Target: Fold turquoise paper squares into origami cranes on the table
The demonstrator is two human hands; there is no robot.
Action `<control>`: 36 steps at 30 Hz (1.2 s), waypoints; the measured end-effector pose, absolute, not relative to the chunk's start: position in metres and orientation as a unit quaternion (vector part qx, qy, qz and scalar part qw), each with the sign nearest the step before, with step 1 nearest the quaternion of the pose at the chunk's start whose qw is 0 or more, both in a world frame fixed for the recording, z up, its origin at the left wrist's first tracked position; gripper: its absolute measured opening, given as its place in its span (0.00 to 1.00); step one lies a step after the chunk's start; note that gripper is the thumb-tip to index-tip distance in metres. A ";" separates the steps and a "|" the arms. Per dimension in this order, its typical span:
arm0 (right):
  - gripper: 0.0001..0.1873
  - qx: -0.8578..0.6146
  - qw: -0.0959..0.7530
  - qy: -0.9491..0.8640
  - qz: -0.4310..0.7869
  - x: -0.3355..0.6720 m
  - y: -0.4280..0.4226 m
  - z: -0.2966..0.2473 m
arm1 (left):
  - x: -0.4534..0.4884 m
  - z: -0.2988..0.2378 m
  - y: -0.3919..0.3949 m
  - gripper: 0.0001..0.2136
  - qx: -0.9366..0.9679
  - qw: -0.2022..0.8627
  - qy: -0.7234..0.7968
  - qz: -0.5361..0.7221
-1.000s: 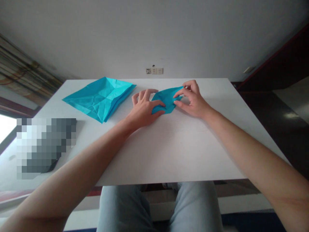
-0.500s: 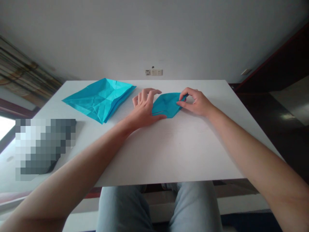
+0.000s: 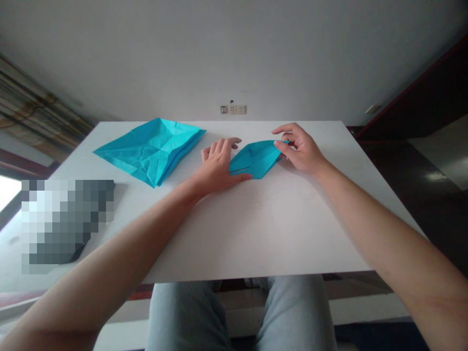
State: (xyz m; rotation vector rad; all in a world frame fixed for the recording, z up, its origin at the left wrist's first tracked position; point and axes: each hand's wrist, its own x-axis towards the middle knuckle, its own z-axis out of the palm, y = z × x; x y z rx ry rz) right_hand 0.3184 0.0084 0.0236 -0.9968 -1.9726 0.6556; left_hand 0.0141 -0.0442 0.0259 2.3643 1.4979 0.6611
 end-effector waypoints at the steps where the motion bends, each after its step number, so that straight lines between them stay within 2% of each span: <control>1: 0.20 -0.396 0.411 -0.781 0.251 0.317 0.008 0.023 | 0.014 0.027 -0.044 0.45 0.817 0.135 0.512 0.228; 5: 0.22 -0.408 0.419 -0.789 0.188 0.309 0.005 0.025 | 0.015 0.029 -0.046 0.42 0.826 0.149 0.495 0.225; 9: 0.20 -0.413 0.373 -0.829 0.060 0.296 -0.007 0.032 | 0.018 0.028 -0.049 0.42 0.830 0.155 0.489 0.218; 13: 0.23 -0.443 0.329 -0.833 -0.045 0.284 -0.021 0.037 | 0.023 0.027 -0.052 0.42 0.838 0.152 0.481 0.208; 17: 0.19 -0.465 0.310 -0.825 -0.089 0.277 -0.028 0.041 | 0.027 0.028 -0.054 0.39 0.846 0.152 0.477 0.184; 23: 0.13 -0.481 0.298 -0.814 -0.133 0.271 -0.034 0.046 | 0.028 0.028 -0.055 0.42 0.845 0.164 0.476 0.182; 28: 0.16 -0.501 0.253 -0.813 -0.156 0.263 -0.041 0.048 | 0.029 0.027 -0.058 0.48 0.843 0.170 0.461 0.219; 30: 0.15 -0.508 0.239 -0.813 -0.154 0.260 -0.043 0.048 | 0.030 0.028 -0.059 0.45 0.845 0.174 0.452 0.228; 32: 0.13 -0.516 0.239 -0.809 -0.148 0.259 -0.043 0.048 | 0.030 0.028 -0.060 0.37 0.850 0.175 0.445 0.222; 34: 0.11 -0.516 0.256 -0.806 -0.135 0.260 -0.041 0.047 | 0.030 0.029 -0.060 0.28 0.857 0.170 0.440 0.208; 36: 0.10 -0.501 0.288 -0.808 -0.118 0.262 -0.038 0.046 | 0.030 0.030 -0.059 0.23 0.862 0.165 0.436 0.198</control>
